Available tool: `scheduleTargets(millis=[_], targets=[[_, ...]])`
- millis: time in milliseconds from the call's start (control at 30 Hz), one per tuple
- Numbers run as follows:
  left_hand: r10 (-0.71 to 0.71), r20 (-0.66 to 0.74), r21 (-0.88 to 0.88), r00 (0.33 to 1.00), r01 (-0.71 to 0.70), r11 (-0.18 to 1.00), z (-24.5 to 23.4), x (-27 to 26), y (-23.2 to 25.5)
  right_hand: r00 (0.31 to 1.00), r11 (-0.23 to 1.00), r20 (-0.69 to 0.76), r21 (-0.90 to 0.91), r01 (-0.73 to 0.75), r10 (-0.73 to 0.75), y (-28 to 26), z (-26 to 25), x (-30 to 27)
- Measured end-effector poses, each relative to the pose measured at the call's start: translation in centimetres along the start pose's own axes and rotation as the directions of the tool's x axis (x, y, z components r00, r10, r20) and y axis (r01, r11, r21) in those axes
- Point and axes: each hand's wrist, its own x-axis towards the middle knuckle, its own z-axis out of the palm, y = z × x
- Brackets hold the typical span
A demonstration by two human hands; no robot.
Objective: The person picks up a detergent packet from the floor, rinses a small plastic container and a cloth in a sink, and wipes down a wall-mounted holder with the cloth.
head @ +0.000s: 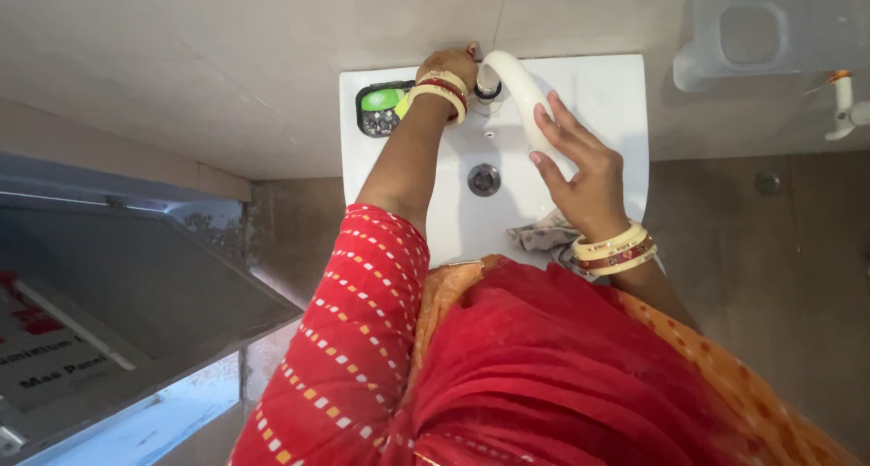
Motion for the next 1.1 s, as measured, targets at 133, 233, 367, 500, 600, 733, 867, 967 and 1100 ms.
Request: scheduleTargets(millis=[133, 233, 367, 500, 600, 733, 867, 967, 1100], targets=[[-0.315, 0.062, -0.252, 0.947, 0.321, 0.913, -1.6, -2.7, 1.8, 1.0, 0.998, 0.014, 0.067, -0.018, 0.017, 0.4, -0.2, 0.0], [-0.234, -0.642, -0.317, 0.73, 0.026, 0.948, 1.3, -8.5, 3.6, 0.994, 0.974, 0.026, 0.195, -0.113, 0.11, 0.6, 0.0, -0.1], [-0.109, -0.519, -0.454, 0.848, -0.165, 0.875, 8.4, -14.7, 4.4, 0.988, 0.923, -0.034, 0.363, -0.131, 0.153, 1.4, 1.0, -0.5], [0.046, 0.363, -0.909, 0.931, 0.342, 0.24, 14.2, -14.7, 4.2, 0.884, 0.716, 0.103, 0.547, -0.434, 0.457, 4.5, 1.8, -1.6], [0.201, 0.491, -0.87, 0.848, 0.486, 0.08, 14.8, -13.8, 4.3, 0.874, 0.729, 0.152, 0.497, -0.471, 0.461, 6.7, 1.8, -2.8], [0.25, 0.46, -0.883, 0.852, 0.409, 0.229, 12.0, -13.5, 5.5, 0.868, 0.723, 0.129, 0.501, -0.475, 0.48, 7.3, 1.8, -3.5], [0.207, 0.298, -0.819, 0.932, 0.138, 0.556, 9.4, -13.2, 7.2, 0.883, 0.747, 0.115, 0.49, -0.449, 0.455, 6.1, 1.0, -3.5], [0.16, 0.222, -0.812, 0.962, 0.092, 0.577, 8.3, -13.7, 7.5, 0.886, 0.769, 0.105, 0.456, -0.447, 0.452, 5.3, 0.8, -3.3], [0.203, 0.04, -0.695, 0.978, -0.118, 0.709, 6.5, -14.9, 7.0, 0.91, 0.787, 0.08, 0.475, -0.394, 0.408, 5.3, 0.5, -3.3]])
